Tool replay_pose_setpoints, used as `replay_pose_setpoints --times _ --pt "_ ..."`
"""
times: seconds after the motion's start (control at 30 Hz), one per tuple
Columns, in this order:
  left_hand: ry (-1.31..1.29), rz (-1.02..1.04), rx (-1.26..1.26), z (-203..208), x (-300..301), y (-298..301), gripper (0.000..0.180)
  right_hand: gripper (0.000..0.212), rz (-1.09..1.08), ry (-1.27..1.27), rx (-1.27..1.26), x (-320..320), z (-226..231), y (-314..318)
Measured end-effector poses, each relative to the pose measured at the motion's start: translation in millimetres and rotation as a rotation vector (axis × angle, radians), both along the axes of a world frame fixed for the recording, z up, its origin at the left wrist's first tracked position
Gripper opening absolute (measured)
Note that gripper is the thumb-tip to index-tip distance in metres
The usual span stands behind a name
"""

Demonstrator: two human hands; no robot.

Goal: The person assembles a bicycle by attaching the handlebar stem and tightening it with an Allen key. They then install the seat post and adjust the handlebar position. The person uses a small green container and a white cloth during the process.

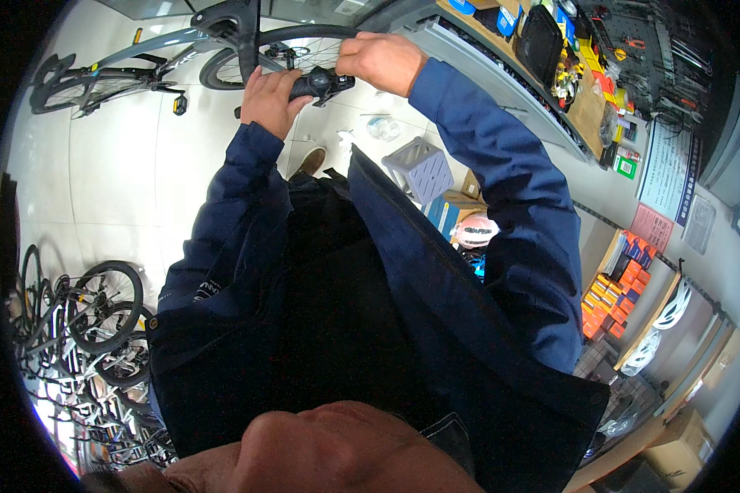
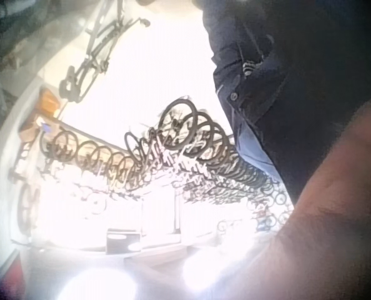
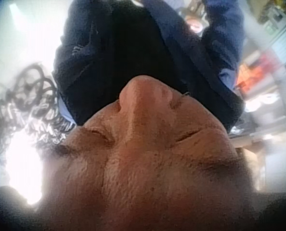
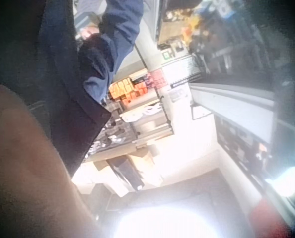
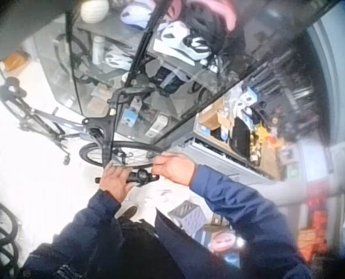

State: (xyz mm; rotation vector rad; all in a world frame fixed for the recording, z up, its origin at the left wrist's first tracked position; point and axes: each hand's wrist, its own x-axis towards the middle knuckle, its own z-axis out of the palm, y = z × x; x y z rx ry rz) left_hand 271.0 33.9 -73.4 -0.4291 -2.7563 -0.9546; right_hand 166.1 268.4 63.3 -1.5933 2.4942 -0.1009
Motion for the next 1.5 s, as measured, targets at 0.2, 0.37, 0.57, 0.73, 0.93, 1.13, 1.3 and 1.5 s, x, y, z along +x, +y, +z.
replay_pose_setpoints --times 0.2,0.37,0.57,0.73,0.93,1.13,1.3,1.5 --pt "0.064 0.028 -0.016 -3 0 5 0.049 0.027 -0.108 0.016 -0.02 11 -3 1" --pt "0.06 0.034 -0.028 -5 2 6 0.049 0.027 -0.197 0.023 -0.038 24 -5 -1" --pt "0.055 0.039 -0.03 -6 2 7 0.051 0.027 -0.266 0.032 -0.041 32 -6 -2" --pt "0.03 0.04 -0.052 -3 1 7 0.051 0.027 -0.302 0.064 -0.033 38 -8 -5" --pt "0.023 0.04 -0.027 -2 1 8 0.05 0.027 -0.353 0.076 -0.035 41 -11 -5" --pt "0.012 0.028 -0.042 -3 3 7 0.051 0.025 -0.19 0.065 -0.104 33 -7 -1" --pt "-0.049 0.011 -0.104 1 2 6 0.049 0.022 -0.172 0.21 -0.211 5 -3 12" --pt "-0.128 -0.041 -0.166 14 -7 2 0.051 0.007 -1.1 -0.343 -0.985 91 -62 21"
